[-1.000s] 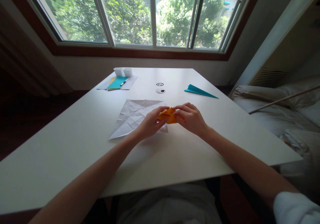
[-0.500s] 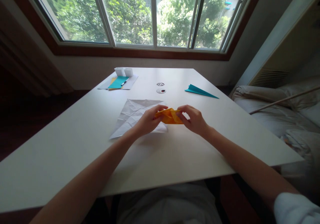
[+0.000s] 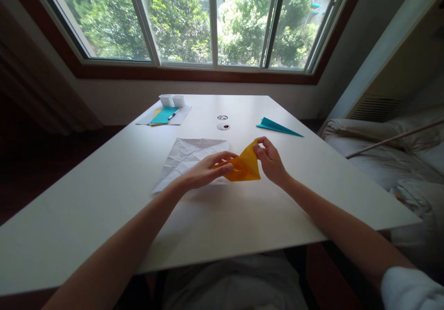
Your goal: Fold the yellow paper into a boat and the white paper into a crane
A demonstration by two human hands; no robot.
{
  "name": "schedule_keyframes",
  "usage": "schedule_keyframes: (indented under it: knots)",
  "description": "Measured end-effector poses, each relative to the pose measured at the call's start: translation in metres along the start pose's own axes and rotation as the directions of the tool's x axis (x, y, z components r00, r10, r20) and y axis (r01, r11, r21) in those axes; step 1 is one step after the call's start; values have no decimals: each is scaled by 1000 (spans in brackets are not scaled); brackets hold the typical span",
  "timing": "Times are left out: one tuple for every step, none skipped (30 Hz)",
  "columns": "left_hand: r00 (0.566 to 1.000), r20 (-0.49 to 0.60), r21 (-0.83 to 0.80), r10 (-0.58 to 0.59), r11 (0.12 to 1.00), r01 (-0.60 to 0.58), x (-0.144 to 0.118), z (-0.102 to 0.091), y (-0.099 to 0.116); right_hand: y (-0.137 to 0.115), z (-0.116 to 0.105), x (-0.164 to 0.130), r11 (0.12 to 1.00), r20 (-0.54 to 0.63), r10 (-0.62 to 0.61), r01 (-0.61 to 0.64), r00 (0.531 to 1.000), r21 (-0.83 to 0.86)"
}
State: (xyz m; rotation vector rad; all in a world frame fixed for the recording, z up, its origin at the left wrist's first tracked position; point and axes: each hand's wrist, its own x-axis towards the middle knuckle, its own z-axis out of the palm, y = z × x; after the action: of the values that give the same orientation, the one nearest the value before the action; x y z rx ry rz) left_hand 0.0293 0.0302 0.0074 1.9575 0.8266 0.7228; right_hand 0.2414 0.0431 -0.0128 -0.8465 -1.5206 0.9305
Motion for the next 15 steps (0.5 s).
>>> schedule_keyframes:
  knots:
    - [1000,4,-65,-26,998,26,-1,-1,1,0,0,-2,1000,20,-14,14,1000,-25]
    - [998,23,-131,-53,990,56,-1,-1,2,0,0,-3,998,41,-23,25,999,-51]
    - [995,62,-196,-81,976,91,-1,-2,2,0,0,-5,997,63,-27,32,998,-74]
    - [988,116,-255,-106,958,133,0,-3,2,0,0,-6,995,85,-29,37,996,-92]
    - [976,172,-304,-131,936,179,0,-4,2,0,-1,-7,993,100,-33,43,994,-109]
    - [964,214,-340,-156,914,223,1,-5,1,-1,-1,-7,991,110,-37,51,993,-126]
    - [957,225,-366,-182,895,256,2,-5,1,-1,-1,-7,988,117,-45,62,992,-142]
    - [956,205,-384,-211,881,277,3,-5,1,-2,-1,-7,985,125,-54,73,991,-154]
    - [957,157,-387,-243,876,287,4,-4,1,-2,-1,-7,983,137,-59,81,989,-162]
    - [957,100,-371,-273,882,290,5,-3,1,-3,0,-7,983,156,-62,87,986,-164]
    - [956,48,-335,-288,897,287,6,-1,1,-4,0,-7,983,178,-60,89,982,-162]
    - [957,15,-283,-289,917,281,6,2,1,-4,1,-7,983,198,-56,89,979,-159]
    - [961,3,-228,-277,935,271,7,4,1,-4,2,-7,984,210,-52,87,976,-158]
    - [966,13,-182,-258,949,256,6,7,1,-4,2,-8,983,214,-49,85,976,-160]
    - [972,34,-153,-234,960,236,6,10,1,-4,3,-8,983,207,-48,84,977,-166]
